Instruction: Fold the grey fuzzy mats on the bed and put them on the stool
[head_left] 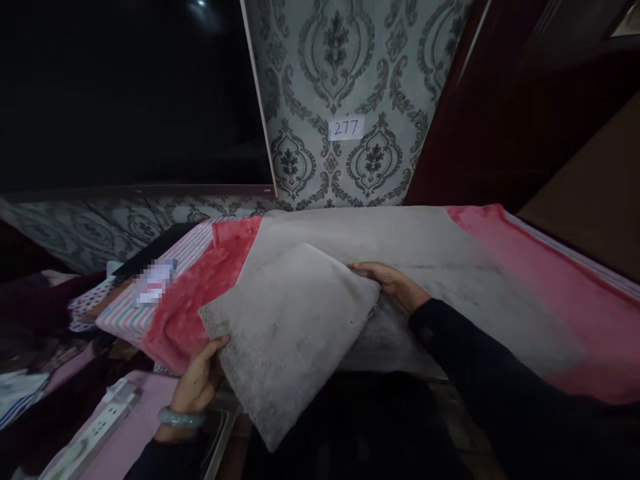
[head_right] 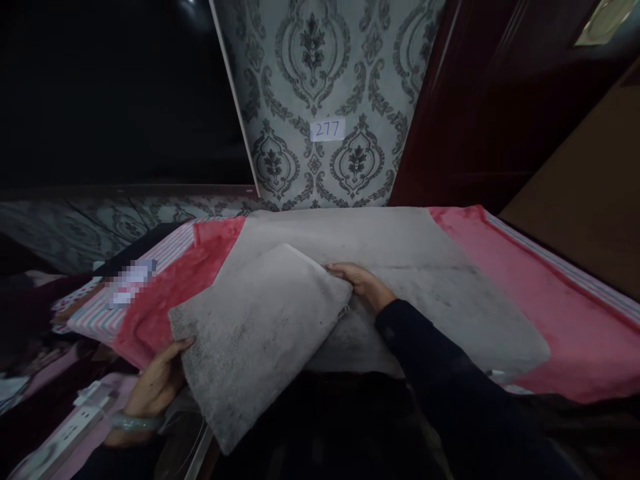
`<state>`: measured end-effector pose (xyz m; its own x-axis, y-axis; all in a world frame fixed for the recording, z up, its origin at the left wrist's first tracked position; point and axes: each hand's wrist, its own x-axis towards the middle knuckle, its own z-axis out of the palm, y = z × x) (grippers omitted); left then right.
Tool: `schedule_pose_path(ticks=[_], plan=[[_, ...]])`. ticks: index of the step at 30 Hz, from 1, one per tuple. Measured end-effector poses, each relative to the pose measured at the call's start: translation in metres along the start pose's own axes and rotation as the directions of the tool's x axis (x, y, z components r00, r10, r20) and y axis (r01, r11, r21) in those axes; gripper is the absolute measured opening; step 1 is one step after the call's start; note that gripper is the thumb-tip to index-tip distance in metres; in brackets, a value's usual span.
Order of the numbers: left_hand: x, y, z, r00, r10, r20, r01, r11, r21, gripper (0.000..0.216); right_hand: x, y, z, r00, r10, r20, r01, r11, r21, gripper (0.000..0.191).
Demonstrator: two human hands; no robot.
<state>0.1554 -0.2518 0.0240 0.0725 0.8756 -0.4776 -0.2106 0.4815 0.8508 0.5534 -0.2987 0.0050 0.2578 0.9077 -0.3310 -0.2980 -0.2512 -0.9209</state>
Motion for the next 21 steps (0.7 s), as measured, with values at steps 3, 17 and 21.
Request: schedule_pose_path(ticks=[3, 17, 21], plan=[[-0.001, -0.003, 0.002, 0.995, 0.087, 0.040, -0.087, 0.996, -0.001, 0.023, 0.016, -0.011, 0.012, 0.996, -0.088, -0.017, 0.082, 0.974, -0.211, 0.021], [0.054, 0.085, 0.083, 0.834, 0.354, 0.423, -0.447, 0.883, 0.141, 0.055, -0.046, -0.044, -0.020, 0.809, -0.545, -0.220, 0.449, 0.815, -0.367, 0.054], [0.096, 0.078, 0.132, 0.818, 0.366, 0.445, -0.559, 0.689, 0.461, 0.055, -0.060, -0.012, -0.048, 0.818, -0.447, -0.361, 0.319, 0.876, -0.363, 0.064]])
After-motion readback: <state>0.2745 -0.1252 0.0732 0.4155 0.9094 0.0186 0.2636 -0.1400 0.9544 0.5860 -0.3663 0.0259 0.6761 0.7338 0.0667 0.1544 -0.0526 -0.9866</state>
